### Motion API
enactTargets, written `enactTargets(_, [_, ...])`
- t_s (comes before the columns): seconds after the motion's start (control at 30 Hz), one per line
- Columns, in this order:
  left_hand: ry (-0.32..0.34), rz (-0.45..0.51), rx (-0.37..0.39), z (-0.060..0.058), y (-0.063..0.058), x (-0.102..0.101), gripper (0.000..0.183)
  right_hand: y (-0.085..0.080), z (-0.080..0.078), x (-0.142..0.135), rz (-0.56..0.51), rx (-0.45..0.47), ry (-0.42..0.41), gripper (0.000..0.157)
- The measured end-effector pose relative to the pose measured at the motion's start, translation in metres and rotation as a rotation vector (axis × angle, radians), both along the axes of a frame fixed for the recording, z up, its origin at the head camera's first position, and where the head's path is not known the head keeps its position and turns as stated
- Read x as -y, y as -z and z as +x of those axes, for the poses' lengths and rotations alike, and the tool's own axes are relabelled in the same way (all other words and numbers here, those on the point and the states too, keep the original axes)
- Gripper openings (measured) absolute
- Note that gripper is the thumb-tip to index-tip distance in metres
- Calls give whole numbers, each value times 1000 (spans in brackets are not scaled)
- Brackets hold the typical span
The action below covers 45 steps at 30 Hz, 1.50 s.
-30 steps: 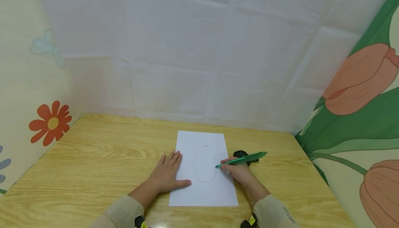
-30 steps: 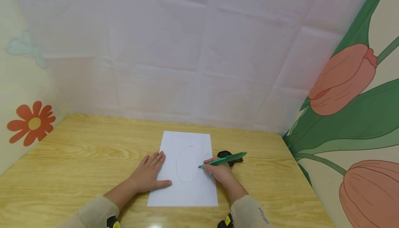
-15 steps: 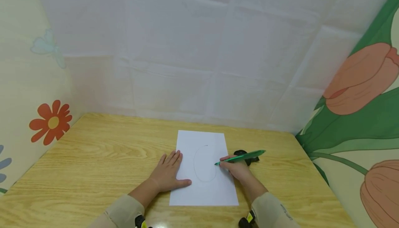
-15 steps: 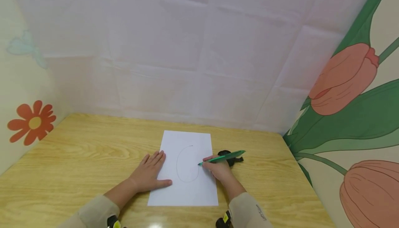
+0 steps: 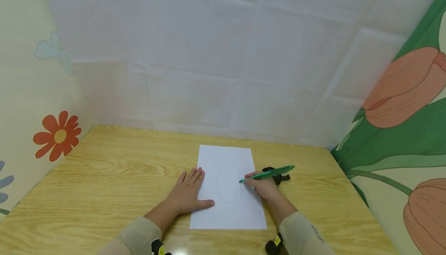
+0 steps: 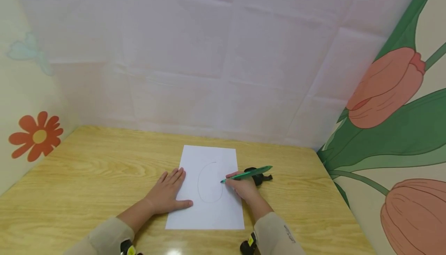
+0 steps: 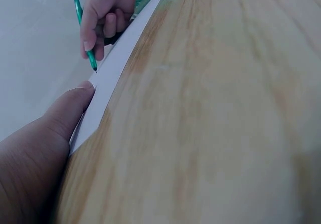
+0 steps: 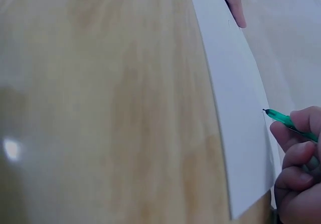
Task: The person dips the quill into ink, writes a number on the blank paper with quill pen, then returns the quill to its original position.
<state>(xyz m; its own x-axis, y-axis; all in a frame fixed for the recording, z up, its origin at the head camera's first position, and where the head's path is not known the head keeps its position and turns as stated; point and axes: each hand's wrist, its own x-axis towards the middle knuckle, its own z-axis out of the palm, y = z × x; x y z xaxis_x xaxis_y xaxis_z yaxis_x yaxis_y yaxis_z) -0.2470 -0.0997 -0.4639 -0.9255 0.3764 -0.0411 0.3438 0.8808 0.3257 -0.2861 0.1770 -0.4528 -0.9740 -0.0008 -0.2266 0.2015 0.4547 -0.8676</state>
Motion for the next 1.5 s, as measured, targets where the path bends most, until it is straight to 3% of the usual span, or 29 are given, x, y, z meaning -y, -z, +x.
enactTargets(0.4, [-1, 3, 0, -1, -3, 0, 111, -4, -4, 5, -2, -4, 6, 22])
enactTargets(1.5, [-6, -6, -23, -2, 5, -1, 111, -2, -10, 18, -5, 1, -3, 22])
